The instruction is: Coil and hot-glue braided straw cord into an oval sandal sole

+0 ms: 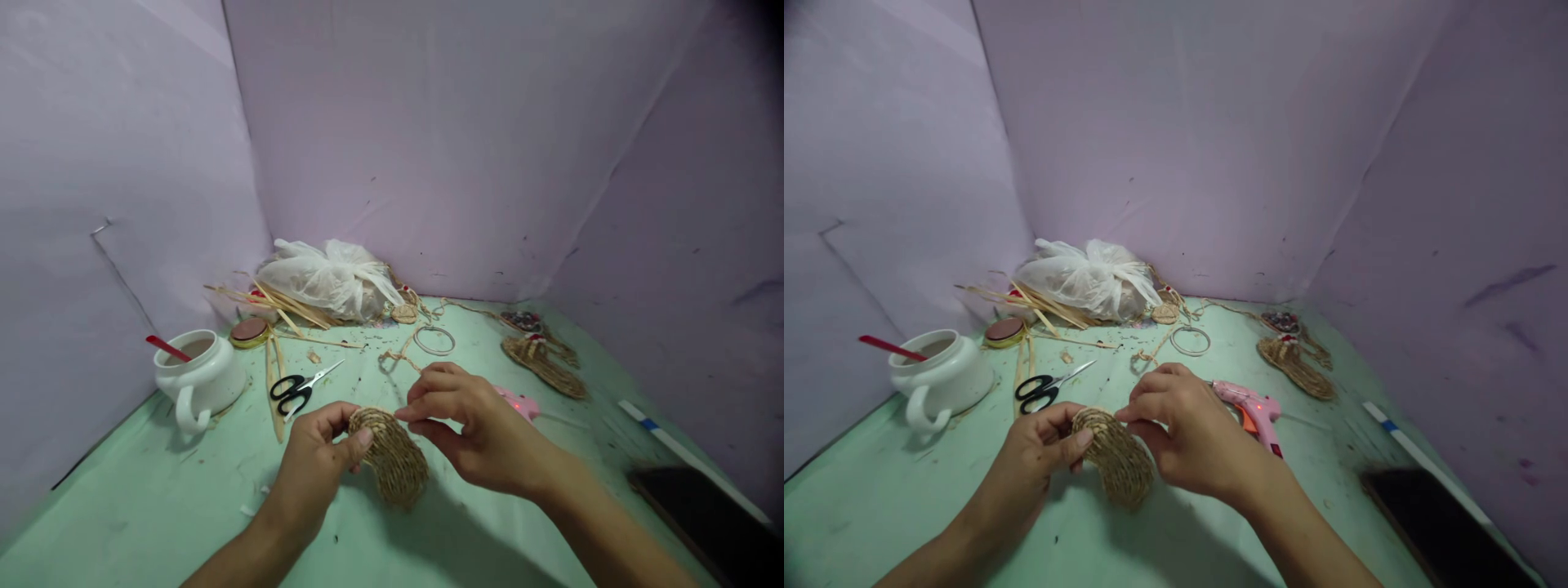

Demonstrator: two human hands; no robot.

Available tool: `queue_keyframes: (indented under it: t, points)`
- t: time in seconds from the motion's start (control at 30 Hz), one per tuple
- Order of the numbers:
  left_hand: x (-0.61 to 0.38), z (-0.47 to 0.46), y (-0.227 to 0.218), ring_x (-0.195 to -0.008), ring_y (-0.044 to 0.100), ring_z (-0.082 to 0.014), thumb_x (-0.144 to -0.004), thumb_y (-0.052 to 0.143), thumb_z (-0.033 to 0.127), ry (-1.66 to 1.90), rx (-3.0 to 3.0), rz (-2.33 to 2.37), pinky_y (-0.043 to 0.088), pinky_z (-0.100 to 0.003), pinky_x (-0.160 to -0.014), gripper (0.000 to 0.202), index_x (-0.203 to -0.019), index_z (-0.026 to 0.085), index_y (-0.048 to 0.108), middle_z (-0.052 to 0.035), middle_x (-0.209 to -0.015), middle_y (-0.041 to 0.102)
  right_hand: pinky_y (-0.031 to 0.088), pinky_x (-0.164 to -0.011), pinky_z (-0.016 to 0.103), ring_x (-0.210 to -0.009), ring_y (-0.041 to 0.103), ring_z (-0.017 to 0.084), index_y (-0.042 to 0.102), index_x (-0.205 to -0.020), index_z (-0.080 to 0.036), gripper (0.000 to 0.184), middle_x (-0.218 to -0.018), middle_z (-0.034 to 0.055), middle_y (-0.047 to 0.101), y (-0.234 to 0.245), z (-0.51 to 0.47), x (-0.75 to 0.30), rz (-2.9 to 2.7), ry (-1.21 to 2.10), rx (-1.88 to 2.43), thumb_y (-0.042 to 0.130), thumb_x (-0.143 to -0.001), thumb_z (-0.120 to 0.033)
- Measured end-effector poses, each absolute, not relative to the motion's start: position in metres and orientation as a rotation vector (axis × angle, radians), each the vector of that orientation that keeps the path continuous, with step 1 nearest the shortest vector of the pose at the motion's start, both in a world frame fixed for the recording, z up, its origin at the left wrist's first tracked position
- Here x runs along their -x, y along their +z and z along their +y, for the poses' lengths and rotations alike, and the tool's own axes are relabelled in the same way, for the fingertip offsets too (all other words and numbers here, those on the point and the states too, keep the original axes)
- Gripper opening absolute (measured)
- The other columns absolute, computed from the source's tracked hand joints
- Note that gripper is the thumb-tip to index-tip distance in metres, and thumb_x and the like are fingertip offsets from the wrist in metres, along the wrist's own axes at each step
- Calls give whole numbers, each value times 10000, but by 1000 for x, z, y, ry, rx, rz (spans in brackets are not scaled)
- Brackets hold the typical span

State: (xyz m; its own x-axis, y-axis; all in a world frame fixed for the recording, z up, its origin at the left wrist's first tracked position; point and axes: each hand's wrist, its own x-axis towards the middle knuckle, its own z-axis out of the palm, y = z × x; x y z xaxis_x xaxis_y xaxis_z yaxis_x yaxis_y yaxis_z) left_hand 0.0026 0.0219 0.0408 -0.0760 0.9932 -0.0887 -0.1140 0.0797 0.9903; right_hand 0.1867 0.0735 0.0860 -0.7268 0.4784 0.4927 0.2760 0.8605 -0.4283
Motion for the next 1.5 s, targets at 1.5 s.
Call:
queue_keyframes:
  t: [1.5]
  points:
    - [5,29,36,-510,472,-113,-551,731,377,1196,-925,1277,371,-185,-398,310,-703,119,649,-24,-577,589,415,-626,242,-721,600,139,704,-966,-261,355,-833,17,664,83,72,-189,-2574,623,852,538,-736,-48]
